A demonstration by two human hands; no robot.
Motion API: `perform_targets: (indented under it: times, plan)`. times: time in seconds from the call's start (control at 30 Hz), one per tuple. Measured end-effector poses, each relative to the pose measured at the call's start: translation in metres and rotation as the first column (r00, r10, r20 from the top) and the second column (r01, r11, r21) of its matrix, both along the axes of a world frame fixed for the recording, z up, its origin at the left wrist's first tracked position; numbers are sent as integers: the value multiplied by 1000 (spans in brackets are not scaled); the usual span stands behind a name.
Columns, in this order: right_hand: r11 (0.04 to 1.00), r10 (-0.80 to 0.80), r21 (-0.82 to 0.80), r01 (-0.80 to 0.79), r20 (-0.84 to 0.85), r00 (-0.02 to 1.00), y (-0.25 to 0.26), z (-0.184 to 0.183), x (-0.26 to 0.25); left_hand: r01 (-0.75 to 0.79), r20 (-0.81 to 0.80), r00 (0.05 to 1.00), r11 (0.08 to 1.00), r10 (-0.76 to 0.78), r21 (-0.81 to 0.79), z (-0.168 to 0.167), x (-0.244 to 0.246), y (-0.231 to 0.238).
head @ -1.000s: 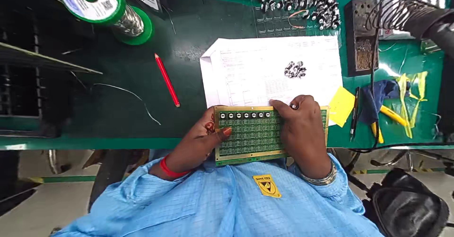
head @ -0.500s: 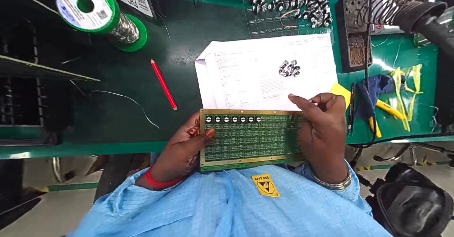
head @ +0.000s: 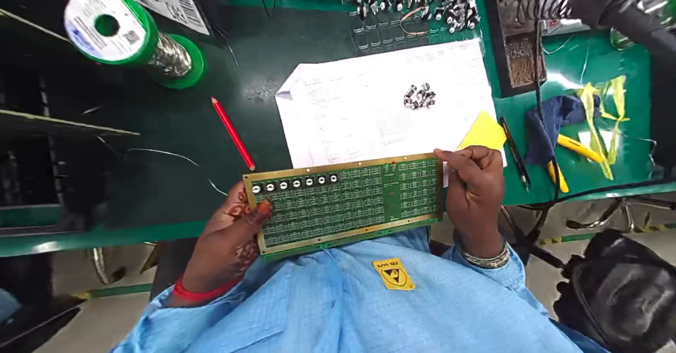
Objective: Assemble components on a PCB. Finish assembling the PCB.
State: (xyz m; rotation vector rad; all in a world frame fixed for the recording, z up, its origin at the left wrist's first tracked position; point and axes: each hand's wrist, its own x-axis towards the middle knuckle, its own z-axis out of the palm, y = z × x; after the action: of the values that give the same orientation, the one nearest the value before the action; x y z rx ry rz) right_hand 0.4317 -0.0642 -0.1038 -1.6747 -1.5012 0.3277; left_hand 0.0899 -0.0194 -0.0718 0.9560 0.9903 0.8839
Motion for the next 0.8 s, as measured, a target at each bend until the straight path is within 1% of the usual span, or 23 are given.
perform_targets:
  times: [0.07,0.17,0.43,0.53,0.73,0.8]
  plan:
    - [1000,-12,1,12,-12,1000,1,-7,-3,-11,-27,1000,1000,11,4,0,0,-1]
    - [997,-49,54,50,-15,999,1,-15,-4,12,-38,999,1000,-12,4,0,1,0]
    - [988,-85,122,89,-43,995,0,-21,-6,12,-14,1000,1000,-12,-18,0,-1,2]
    - [985,-81,147,88,-54,995,-1,-22,-5,12,1,1000,1000,-12,-18,-2,-1,2]
    - [983,-72,165,77,-36,997,-1,-24,-5,10,-21,1000,1000,-11,-20,0,0,2]
    - [981,-62,181,69,-41,997,-1,-24,-4,4,-73,997,1000,-5,-15,2,2,1]
